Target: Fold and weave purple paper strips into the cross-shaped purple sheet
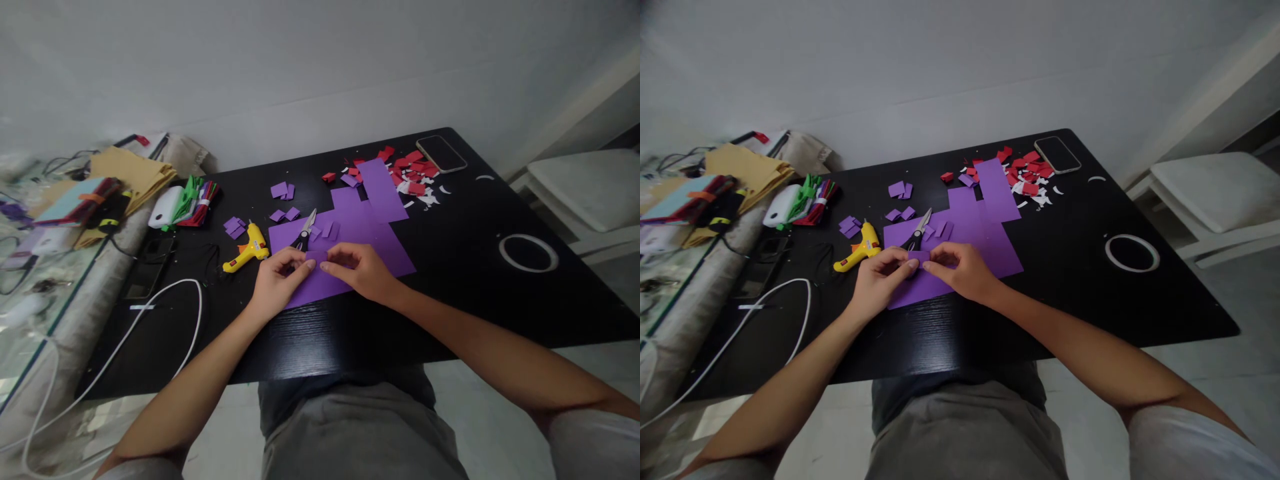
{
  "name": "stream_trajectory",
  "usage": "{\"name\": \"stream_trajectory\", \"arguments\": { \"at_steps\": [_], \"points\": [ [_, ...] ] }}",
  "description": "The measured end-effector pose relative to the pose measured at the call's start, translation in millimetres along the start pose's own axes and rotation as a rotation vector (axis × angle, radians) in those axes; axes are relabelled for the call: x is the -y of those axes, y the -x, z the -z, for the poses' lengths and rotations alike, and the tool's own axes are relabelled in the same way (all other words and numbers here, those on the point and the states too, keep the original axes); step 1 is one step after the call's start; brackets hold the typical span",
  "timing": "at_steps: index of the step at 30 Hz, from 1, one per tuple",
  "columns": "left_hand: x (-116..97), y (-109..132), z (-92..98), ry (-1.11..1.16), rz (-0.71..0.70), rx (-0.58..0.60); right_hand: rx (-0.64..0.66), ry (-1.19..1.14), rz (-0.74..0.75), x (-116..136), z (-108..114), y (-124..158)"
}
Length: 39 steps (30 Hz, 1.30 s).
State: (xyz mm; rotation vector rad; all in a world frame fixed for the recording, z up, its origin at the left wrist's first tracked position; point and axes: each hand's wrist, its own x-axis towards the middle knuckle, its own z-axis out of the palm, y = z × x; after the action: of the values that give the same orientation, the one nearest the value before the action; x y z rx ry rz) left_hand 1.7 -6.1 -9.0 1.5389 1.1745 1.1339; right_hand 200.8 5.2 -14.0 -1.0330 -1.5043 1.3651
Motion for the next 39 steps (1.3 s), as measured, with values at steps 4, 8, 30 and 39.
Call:
{"name": "stream_trajectory", "arguments": {
  "at_steps": [4,8,30,39],
  "points": [
    [0,0,0.8,-0.025,-0.012,0.019,-0.004,0.031,0.000,-1,1,-1],
    [-1,0,1.7,-0.008,0.046,0.046,-0.025,0.048,0.007,0,2,-1],
    [-1,-7,12.4,-0.130,0.012,-0.059,-0.063,-0.105,-0.107,3,5,-4],
    [-5,-2,6.1,0.104,0.101,0.058,-0.051,-0.007,-0.032,1,1,-1]
  ]
}}
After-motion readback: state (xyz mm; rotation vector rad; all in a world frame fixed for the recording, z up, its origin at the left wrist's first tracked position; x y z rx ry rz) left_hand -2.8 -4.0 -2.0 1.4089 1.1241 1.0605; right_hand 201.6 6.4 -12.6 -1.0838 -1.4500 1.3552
